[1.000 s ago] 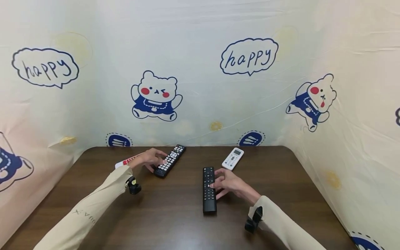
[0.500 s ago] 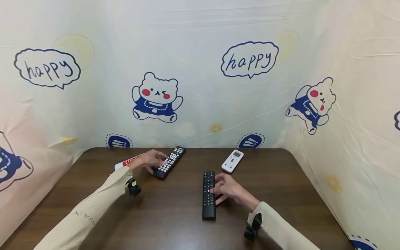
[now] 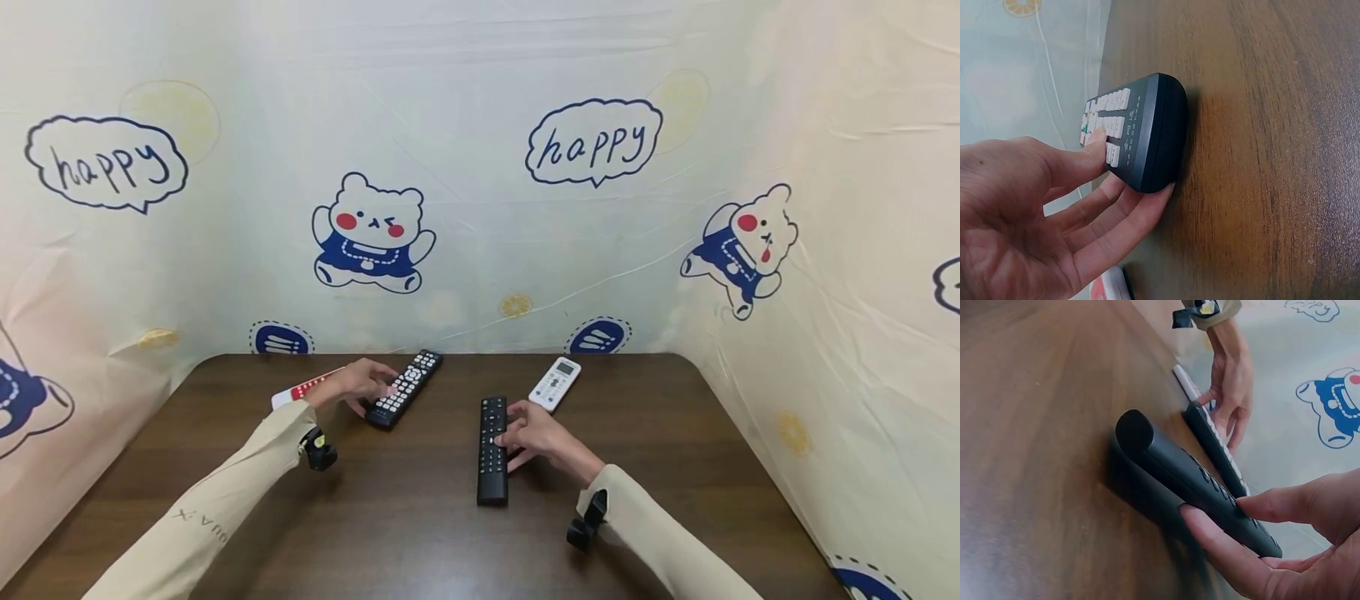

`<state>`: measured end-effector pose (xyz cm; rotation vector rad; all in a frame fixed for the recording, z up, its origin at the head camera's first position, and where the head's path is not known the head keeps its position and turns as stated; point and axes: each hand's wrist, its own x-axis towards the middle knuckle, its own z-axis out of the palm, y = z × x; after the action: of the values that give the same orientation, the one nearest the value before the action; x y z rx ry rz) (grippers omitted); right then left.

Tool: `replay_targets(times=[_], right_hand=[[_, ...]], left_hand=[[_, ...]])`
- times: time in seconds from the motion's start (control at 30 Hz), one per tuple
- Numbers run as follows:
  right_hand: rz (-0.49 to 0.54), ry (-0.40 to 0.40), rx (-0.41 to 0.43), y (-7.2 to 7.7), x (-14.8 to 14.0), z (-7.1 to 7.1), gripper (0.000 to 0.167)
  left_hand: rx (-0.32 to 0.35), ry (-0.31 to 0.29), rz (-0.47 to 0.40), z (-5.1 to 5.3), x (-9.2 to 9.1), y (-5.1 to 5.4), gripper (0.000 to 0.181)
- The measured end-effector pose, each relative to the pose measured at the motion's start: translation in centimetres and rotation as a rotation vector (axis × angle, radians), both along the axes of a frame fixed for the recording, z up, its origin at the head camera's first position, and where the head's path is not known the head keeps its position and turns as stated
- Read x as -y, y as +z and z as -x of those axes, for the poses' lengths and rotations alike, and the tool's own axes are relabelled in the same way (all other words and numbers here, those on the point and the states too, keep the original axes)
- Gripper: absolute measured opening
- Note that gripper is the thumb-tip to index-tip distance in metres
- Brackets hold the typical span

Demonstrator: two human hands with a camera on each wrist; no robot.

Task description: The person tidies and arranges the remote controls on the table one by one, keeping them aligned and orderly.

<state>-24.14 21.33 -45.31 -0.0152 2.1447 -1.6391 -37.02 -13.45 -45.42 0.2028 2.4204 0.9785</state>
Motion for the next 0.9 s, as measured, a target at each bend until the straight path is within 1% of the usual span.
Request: replay_targets(times=[0.1,0.23,0.4,0.53,0.67,0.77,0.9], right_hand=[[0.000,-0.004,-0.005,-0.1,0.1,0.5,0.062],[0.005,-0.002,-0.016,-0.2,0.2,1.1,0.062],[-0.021,0.030,-0.014,-0.5,0.2,1.2,0.064],[-0.106,0.041,-0.026,-0.4,0.1,1.0,0.065],[-0.195,0.047,-0.006,0.1,0.4,0.9,0.065],[-0.257,0.031,0.008,0.4,0.8,0.9,0.062],[-0.320,0.011,0.006,0.6,1.5,1.0,0.055]], left_hand=[[0.001,-0.002,0.000,0.0,-0.1,0.0,0.054],[-0.002,0.018,0.002,-0.1,-0.2,0.1,0.054],[-0.004,0.030,0.013,-0.2,-0.4,0.1,0.054],[-0.012,0.024,0.007,-0.2,-1.0,0.2,0.053],[-0.015,0.008,-0.002,-0.5,-1.1,0.2,0.052],[-0.016,-0.003,-0.002,-0.8,-0.9,0.4,0.053],[-0.021,0.003,0.003,-0.9,-0.6,0.6,0.052]])
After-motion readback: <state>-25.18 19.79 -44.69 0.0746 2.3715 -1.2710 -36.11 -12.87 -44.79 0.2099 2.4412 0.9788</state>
